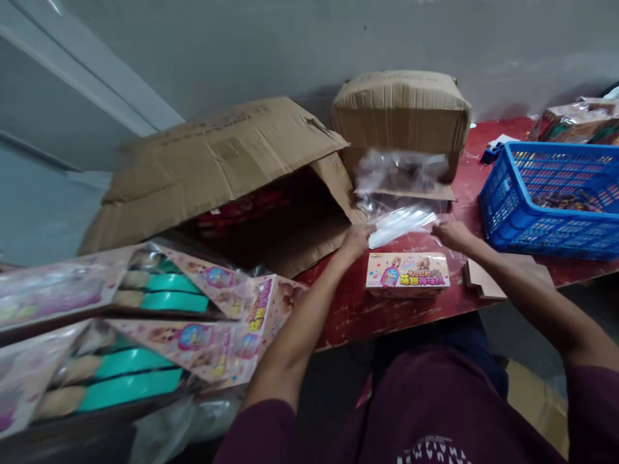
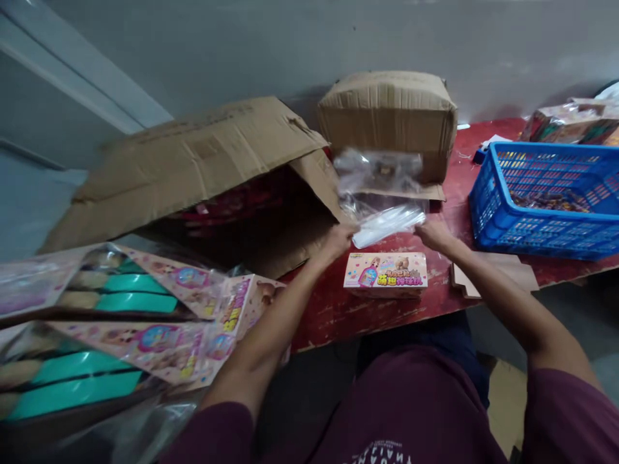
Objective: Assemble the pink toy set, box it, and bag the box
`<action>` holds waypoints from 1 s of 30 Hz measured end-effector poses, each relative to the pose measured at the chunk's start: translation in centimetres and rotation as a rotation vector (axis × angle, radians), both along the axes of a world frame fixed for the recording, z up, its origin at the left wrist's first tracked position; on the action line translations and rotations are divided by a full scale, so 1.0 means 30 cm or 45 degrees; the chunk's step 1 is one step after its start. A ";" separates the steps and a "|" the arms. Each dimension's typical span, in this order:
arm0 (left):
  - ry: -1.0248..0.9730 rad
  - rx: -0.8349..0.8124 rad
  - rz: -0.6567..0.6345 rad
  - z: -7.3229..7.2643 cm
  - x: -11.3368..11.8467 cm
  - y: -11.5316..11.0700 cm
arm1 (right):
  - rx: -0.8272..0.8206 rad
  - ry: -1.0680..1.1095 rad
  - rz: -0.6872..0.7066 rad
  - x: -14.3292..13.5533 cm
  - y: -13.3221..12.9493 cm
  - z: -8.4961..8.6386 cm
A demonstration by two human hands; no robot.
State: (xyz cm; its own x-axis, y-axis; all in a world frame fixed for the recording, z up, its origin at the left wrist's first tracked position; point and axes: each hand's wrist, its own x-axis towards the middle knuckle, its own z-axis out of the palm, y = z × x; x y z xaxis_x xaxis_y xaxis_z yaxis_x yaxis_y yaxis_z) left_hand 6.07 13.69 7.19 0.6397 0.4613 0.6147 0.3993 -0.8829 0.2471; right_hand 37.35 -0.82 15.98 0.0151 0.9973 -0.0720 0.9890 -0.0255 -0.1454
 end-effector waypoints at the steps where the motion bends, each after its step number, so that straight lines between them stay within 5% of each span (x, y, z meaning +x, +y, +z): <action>1: 0.075 -0.150 -0.024 -0.097 -0.012 0.010 | -0.094 0.032 0.012 0.004 0.005 -0.077; 3: 0.114 -0.358 -0.037 -0.213 -0.041 -0.002 | -0.189 0.091 0.003 0.010 -0.002 -0.166; 5: 0.048 -0.446 -0.074 -0.243 -0.067 -0.044 | -0.196 0.147 -0.037 0.015 -0.026 -0.189; 12: -0.386 -0.323 -0.086 -0.128 -0.104 -0.239 | -0.020 0.268 -0.125 0.022 -0.169 -0.140; 20: -0.544 -0.150 0.259 -0.060 -0.159 -0.487 | 0.902 0.012 0.109 -0.089 -0.462 -0.180; 24: -0.532 -0.055 0.348 -0.087 -0.186 -0.599 | 1.034 -0.038 0.194 -0.147 -0.577 -0.231; 30: -0.233 0.052 0.205 -0.211 -0.240 -0.662 | 0.973 -0.178 0.222 -0.141 -0.640 -0.378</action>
State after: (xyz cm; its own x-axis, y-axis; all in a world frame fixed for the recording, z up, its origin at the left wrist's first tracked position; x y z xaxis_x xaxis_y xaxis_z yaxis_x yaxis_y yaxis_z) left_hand -1.13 -6.16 0.85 0.4362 0.5209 0.7338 0.4876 -0.8222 0.2938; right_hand 33.12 -20.02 4.64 -0.1875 0.7585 0.6240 0.9799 0.1880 0.0660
